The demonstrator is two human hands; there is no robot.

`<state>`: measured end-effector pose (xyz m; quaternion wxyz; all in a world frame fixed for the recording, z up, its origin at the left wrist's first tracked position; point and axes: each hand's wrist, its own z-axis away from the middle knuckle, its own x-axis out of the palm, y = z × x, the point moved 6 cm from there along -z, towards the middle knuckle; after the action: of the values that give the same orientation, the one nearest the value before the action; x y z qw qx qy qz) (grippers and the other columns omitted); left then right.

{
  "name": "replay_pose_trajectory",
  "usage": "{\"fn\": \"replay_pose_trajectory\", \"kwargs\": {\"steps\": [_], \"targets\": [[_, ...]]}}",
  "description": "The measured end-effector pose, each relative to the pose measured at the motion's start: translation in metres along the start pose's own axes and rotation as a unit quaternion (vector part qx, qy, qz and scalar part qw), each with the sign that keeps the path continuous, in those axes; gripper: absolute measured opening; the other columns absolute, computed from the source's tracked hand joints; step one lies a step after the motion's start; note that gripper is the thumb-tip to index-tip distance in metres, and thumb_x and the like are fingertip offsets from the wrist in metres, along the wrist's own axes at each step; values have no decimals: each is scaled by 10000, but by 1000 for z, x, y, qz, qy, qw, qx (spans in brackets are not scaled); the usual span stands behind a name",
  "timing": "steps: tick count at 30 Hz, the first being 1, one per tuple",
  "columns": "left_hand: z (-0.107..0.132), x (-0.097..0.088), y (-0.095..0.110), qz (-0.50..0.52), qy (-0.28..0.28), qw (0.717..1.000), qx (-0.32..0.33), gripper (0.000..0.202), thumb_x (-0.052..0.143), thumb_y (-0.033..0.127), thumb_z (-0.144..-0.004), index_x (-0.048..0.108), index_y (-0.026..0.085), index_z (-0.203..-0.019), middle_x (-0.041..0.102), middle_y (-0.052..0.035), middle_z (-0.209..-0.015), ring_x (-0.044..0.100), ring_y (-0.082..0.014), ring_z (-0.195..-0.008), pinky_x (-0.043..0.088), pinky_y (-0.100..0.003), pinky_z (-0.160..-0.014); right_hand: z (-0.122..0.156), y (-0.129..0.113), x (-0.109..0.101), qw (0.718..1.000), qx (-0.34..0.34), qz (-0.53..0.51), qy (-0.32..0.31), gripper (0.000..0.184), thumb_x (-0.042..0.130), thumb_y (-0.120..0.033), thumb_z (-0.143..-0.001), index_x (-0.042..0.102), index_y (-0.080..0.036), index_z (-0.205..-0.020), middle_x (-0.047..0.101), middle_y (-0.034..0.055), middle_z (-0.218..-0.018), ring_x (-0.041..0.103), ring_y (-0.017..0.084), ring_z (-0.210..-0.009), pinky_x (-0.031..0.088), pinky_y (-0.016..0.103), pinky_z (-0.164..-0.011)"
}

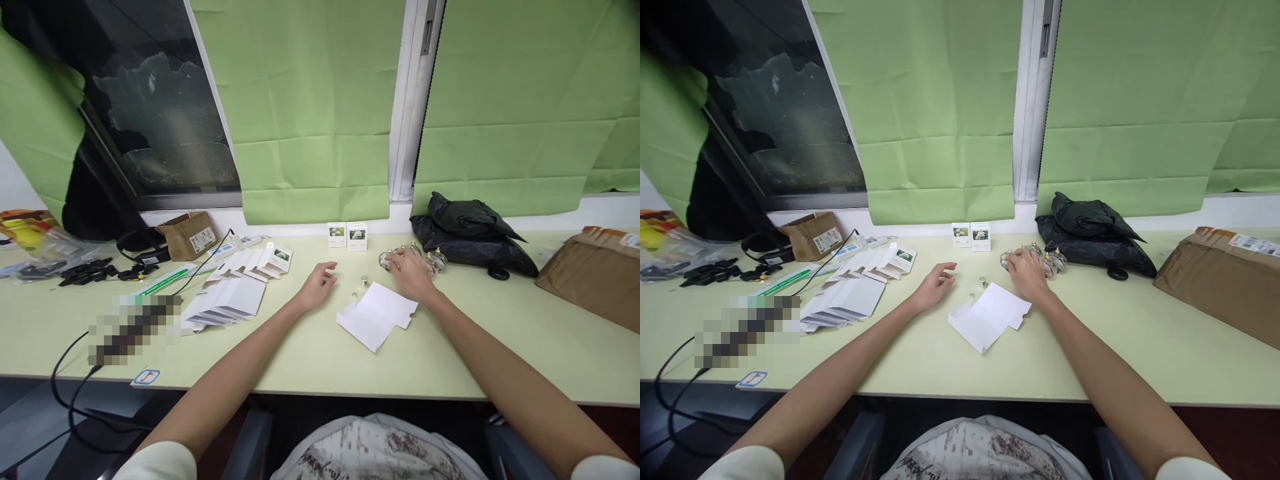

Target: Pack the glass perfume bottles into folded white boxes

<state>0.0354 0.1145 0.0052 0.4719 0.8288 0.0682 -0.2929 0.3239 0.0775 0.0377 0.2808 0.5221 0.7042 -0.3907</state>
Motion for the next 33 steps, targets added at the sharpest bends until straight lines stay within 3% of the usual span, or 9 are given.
{"fn": "replay_pose_trajectory", "kwargs": {"steps": [7, 10, 12, 15, 18, 24, 28, 33], "targets": [[1, -2, 2, -5, 4, 1000, 7, 328, 559, 290, -996, 575, 238, -1319, 552, -107, -1414, 643, -207, -1115, 580, -385, -939, -1, 6, -4, 1000, 14, 5, 16, 348, 459, -284, -1025, 797, -228, -1088, 674, 119, -1230, 527, 315, -1130, 404, 465, -995], [2, -2, 4, -14, -1, 1000, 14, 315, 557, 326, -1005, 601, 251, -1308, 561, -100, -1389, 644, -212, -1124, 576, -388, -950, 2, -5, -15, 998, 2, 15, 68, 327, 472, -290, -1020, 780, -180, -1036, 653, 159, -1202, 526, 328, -1119, 405, 481, -996], [2, -2, 7, -23, -9, 999, 21, 297, 547, 340, -1012, 627, 256, -1285, 571, -96, -1351, 642, -217, -1132, 571, -390, -955, 5, -19, -21, 995, -41, -15, 90, 292, 491, -304, -1023, 750, -168, -1014, 641, 160, -1166, 539, 316, -1095, 417, 467, -994], [3, -1, 10, -30, -16, 999, 27, 274, 534, 338, -1015, 656, 251, -1245, 588, -93, -1296, 644, -219, -1117, 569, -389, -943, 13, -50, -16, 978, -182, -99, 12, 220, 531, -311, -1029, 715, -209, -1095, 655, 112, -1155, 566, 273, -1082, 430, 427, -1000], [3, -2, 14, -33, -14, 999, 31, 262, 537, 328, -1010, 668, 247, -1221, 603, -89, -1260, 647, -215, -1090, 568, -380, -925, 23, -68, -2, 959, -254, -109, -67, 208, 582, -304, -1014, 696, -251, -1180, 663, 86, -1238, 569, 281, -1140, 424, 448, -1022], [4, -3, 18, -35, -8, 999, 27, 263, 547, 347, -1003, 677, 235, -1202, 617, -91, -1235, 635, -217, -1080, 563, -370, -911, 32, -73, 13, 942, -258, -171, -129, 255, 529, -161, -1006, 673, -234, -1204, 660, 88, -1261, 610, 237, -1164, 471, 392, -1019], [3, -2, 18, -40, -11, 999, 32, 264, 544, 352, -1003, 683, 233, -1194, 618, -91, -1224, 635, -219, -1080, 564, -377, -918, 33, -79, 13, 942, -260, -174, -124, 313, 473, -92, -1004, 668, -220, -1213, 654, 88, -1258, 610, 221, -1168, 476, 367, -1015], [3, -3, 17, -50, -14, 998, 34, 286, 535, 392, -1012, 684, 240, -1202, 614, -95, -1229, 635, -227, -1077, 574, -385, -898, 24, -72, 17, 960, -237, -109, -99, 340, 432, -69, -1012, 678, -197, -1208, 649, 104, -1212, 602, 222, -1124, 465, 357, -979]]}}
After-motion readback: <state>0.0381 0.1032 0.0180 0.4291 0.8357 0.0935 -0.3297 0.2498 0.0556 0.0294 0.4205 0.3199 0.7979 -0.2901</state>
